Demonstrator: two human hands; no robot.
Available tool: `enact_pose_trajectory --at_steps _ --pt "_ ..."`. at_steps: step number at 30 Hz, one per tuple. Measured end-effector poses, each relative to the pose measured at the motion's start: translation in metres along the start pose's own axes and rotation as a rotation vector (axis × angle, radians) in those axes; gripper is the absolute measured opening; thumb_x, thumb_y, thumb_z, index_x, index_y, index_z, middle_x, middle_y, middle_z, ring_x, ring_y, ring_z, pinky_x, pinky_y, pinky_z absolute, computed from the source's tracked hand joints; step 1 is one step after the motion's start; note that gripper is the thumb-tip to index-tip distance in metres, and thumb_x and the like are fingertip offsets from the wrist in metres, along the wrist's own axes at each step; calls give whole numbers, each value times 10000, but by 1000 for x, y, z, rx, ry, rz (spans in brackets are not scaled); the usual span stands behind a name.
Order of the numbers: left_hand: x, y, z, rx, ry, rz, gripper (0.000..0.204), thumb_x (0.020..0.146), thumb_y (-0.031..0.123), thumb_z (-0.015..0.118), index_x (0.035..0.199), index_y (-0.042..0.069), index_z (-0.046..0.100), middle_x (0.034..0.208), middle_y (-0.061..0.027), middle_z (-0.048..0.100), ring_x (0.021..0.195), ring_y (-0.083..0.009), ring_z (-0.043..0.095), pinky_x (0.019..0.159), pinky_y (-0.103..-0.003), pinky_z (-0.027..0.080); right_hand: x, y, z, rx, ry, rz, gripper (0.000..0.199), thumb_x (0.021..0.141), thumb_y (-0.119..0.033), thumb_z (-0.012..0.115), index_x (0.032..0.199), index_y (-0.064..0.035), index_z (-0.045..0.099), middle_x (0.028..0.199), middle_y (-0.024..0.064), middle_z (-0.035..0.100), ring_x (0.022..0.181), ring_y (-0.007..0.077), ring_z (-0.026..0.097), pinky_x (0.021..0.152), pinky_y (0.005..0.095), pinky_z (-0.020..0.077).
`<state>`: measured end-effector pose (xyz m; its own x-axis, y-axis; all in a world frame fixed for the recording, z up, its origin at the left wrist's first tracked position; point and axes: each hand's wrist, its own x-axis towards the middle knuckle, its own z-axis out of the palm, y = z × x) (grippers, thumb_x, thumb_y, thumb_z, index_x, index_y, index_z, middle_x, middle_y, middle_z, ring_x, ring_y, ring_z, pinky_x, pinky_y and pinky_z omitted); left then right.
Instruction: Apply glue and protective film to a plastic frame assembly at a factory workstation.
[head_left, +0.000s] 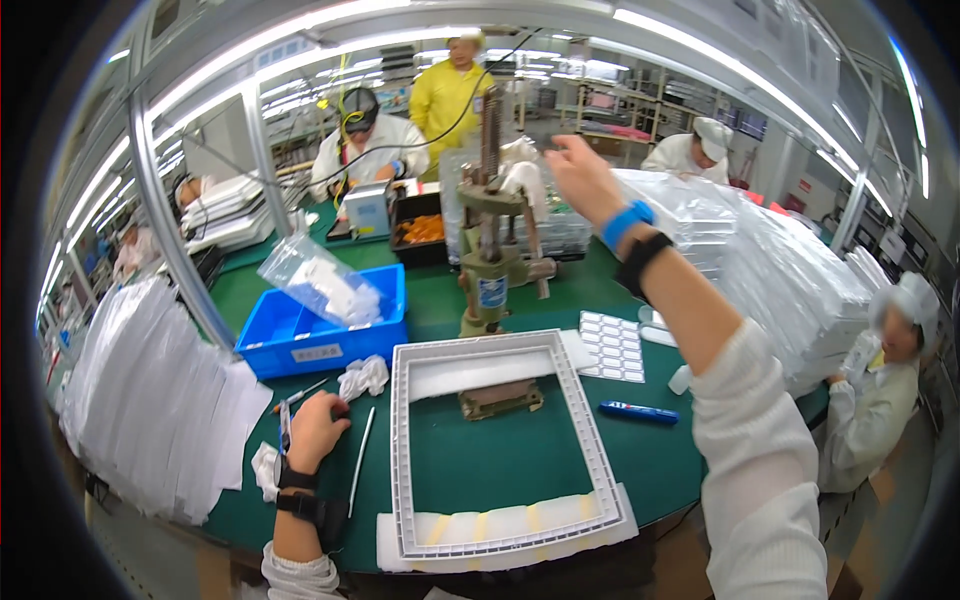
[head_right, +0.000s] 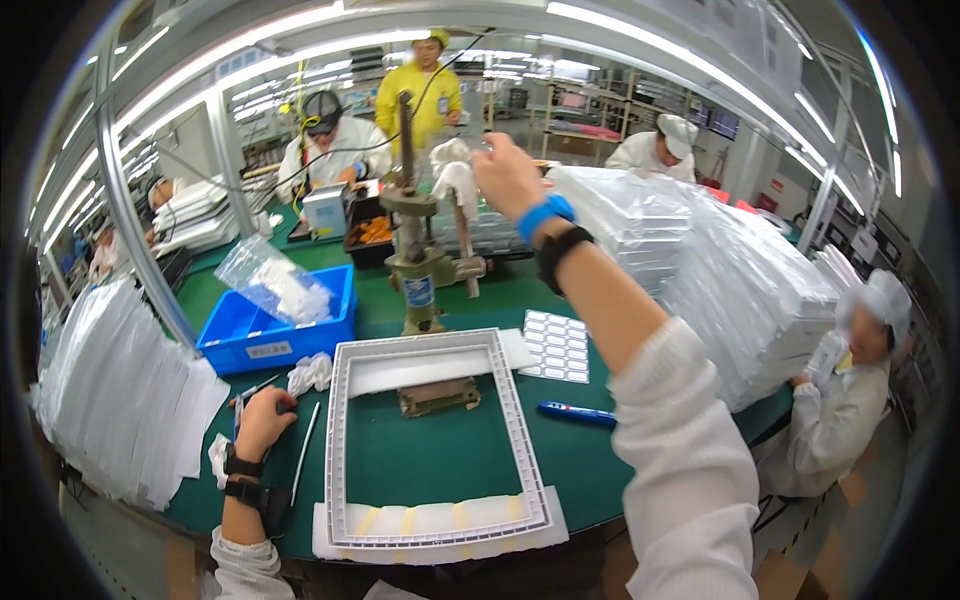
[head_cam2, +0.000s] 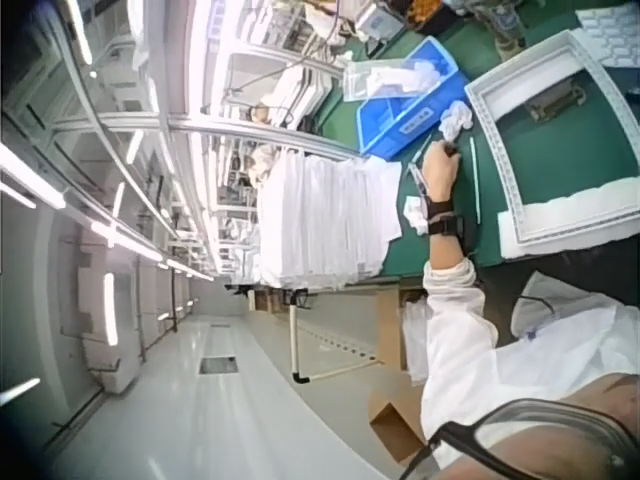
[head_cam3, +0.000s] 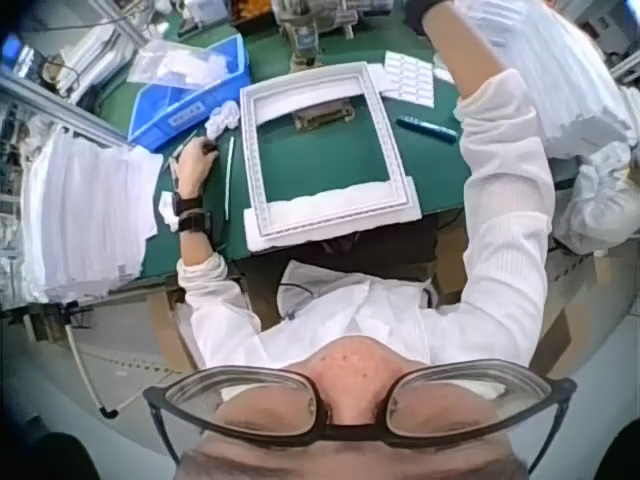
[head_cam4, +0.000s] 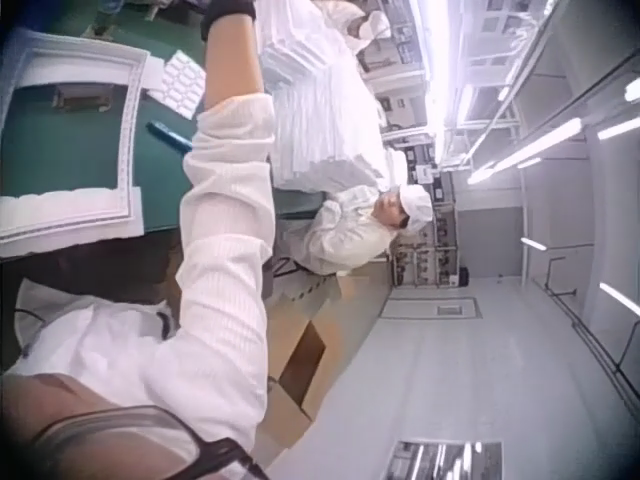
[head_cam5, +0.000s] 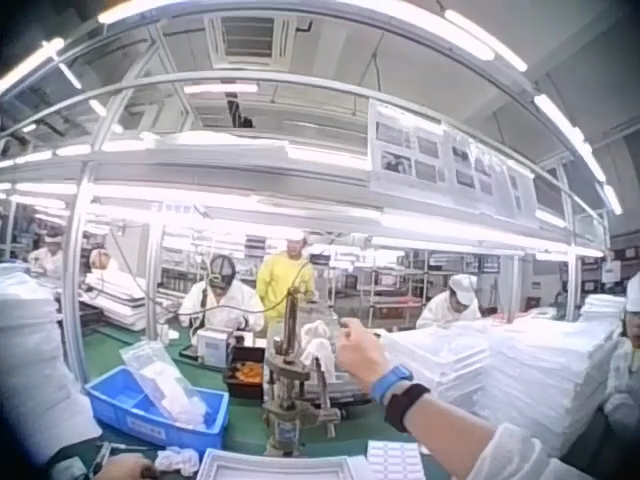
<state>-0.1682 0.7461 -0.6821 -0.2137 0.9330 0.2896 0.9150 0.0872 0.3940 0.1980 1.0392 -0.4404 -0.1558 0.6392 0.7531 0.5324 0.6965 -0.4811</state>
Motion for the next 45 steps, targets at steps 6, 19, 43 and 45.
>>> enact_pose_trajectory --at_steps 6,19,43,45 --pt "-6 3 -2 -186 -83 -40 232 727 -8 668 943 74 680 801 -108 660 783 -306 665 688 -393 521 46 -12 63 83 -140 308 647 939 -459 562 1443 -67 461 1350 272 577 1261 424 543 1053 465 437" --pt "38 8 27 -70 65 89 152 690 -49 563 811 4 640 770 -160 616 703 -306 612 659 -398 484 116 85 102 -552 45 -307 208 847 -220 585 800 -115 758 858 129 728 855 302 712 751 424 586" --pt "120 167 46 -441 14 76 164 818 90 761 948 -7 737 853 -116 747 788 -163 706 742 -291 554 -7 -44 2 361 237 -273 270 951 -180 494 1007 -25 707 849 175 699 760 334 675 700 393 531" --pt "124 167 55 -502 -10 51 163 830 90 760 958 -7 732 867 -109 748 797 -160 706 743 -287 553 -7 -47 5 369 244 -283 269 950 -181 495 1006 -24 707 855 175 700 771 333 676 711 396 531"
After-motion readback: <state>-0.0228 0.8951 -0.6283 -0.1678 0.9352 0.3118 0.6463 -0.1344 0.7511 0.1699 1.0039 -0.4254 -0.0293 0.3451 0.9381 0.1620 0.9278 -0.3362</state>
